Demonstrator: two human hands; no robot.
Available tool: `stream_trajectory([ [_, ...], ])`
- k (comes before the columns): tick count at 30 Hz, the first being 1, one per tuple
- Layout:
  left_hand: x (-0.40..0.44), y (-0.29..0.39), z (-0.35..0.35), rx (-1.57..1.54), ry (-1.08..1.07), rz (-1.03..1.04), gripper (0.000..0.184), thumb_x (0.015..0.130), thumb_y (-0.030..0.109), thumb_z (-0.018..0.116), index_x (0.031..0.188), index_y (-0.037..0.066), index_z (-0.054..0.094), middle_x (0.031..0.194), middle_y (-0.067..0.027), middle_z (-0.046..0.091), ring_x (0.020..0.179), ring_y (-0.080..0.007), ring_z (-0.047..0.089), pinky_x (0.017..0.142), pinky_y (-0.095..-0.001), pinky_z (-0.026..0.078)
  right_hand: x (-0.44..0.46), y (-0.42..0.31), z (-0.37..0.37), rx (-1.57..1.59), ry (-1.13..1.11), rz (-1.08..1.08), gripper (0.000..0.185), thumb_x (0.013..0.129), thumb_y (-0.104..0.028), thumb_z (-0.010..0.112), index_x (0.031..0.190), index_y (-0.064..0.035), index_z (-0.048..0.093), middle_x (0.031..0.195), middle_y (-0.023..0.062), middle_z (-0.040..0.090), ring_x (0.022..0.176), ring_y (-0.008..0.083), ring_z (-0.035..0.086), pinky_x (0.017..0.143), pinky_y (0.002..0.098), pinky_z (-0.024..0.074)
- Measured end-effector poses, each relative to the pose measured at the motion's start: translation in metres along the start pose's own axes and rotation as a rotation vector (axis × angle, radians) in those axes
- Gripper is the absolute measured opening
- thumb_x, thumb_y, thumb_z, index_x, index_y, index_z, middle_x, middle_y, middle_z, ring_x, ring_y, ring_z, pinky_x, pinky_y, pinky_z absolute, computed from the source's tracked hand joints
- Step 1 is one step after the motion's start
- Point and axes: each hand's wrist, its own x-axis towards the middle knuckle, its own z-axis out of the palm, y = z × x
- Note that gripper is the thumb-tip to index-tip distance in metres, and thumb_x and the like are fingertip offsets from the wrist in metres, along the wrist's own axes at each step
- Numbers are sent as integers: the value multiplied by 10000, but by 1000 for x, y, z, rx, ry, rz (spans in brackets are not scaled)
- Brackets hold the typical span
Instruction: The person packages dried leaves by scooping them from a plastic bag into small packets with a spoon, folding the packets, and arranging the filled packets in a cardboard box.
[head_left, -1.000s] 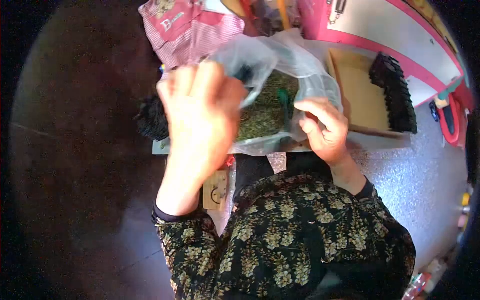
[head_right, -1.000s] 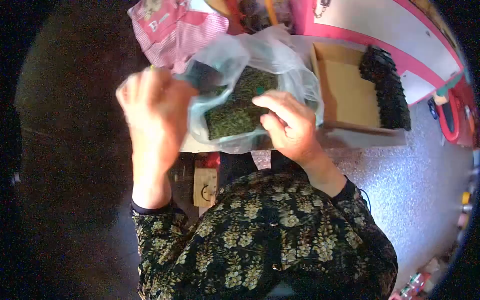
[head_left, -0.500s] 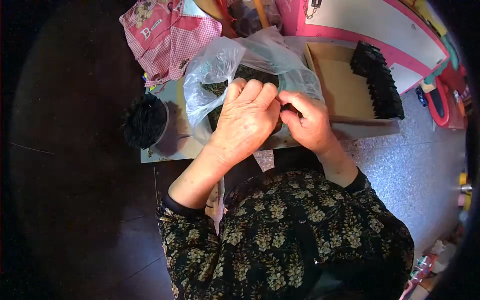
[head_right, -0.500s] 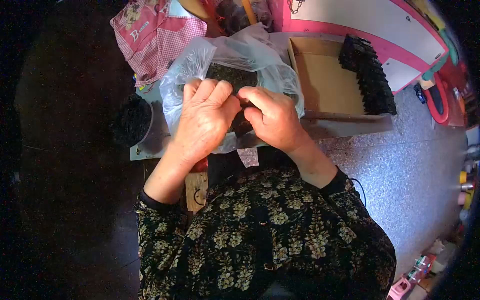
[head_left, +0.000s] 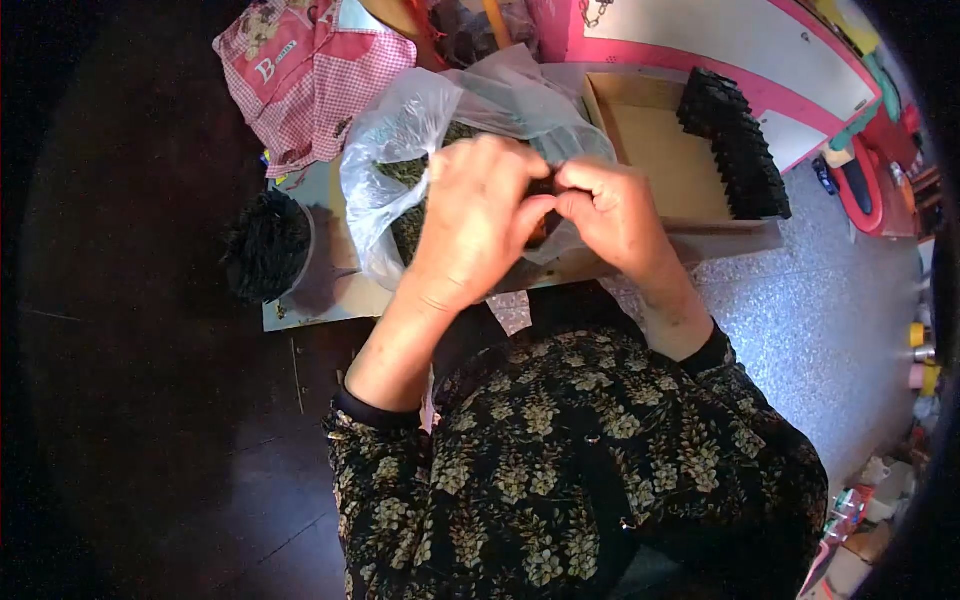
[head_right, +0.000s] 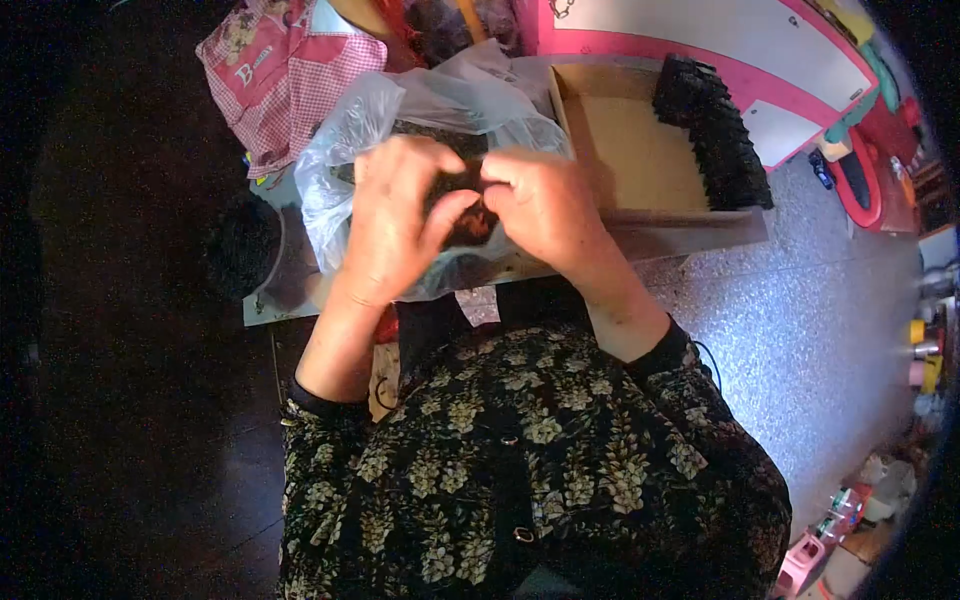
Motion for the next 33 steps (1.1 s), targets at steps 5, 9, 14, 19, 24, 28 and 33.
stream_trajectory([
  [5,-31,-37,24,-825,-293,-404,722,696,264,816,1278,25,460,1120,-104,568,1044,-216,537,907,-334,439,5,7,-11,7,167,-347,116,708,44,669,799,24,600,826,138,628,787,254,631,715,318,494],
  [9,-35,-41,31,-1180,-614,-584,567,750,258,780,1198,27,520,1082,-23,554,1028,-138,499,940,-299,399,2,6,-11,5,126,-360,136,694,40,675,807,23,602,849,153,637,787,259,632,711,321,496],
  [14,-44,-51,57,-468,-201,-334,471,727,88,761,1122,8,518,1007,-121,591,888,-232,606,799,-317,482,-1,7,-14,-201,-8,-351,223,684,-4,676,898,33,623,896,154,651,801,272,630,707,318,497],
  [19,-44,-46,53,-304,-179,-376,551,644,64,771,1115,-1,492,1026,-202,564,1004,-388,554,864,-411,466,-3,-9,-20,-70,-274,15,376,688,-79,671,1052,8,626,995,183,639,865,324,622,765,361,494],
  [24,-44,-45,52,-149,-165,-276,581,629,83,785,1116,-5,479,1035,-203,562,1010,-391,541,878,-423,457,-3,17,-2,-102,-499,-34,411,738,-231,666,1109,-59,630,1112,175,606,1004,352,551,920,421,409],
  [28,-46,-38,45,-209,-190,-340,633,607,123,811,1131,6,476,1047,-197,564,1031,-376,535,892,-420,460,1,15,5,-70,-366,-228,380,756,-270,653,1083,-77,645,1117,166,602,1056,382,518,966,462,361],
  [33,-54,-43,42,-344,-170,-375,651,599,134,819,1155,27,498,1059,-179,576,1033,-368,554,897,-406,465,10,8,8,-141,-370,-305,307,744,-255,645,982,-62,651,1048,152,612,1057,399,505,983,497,327],
])
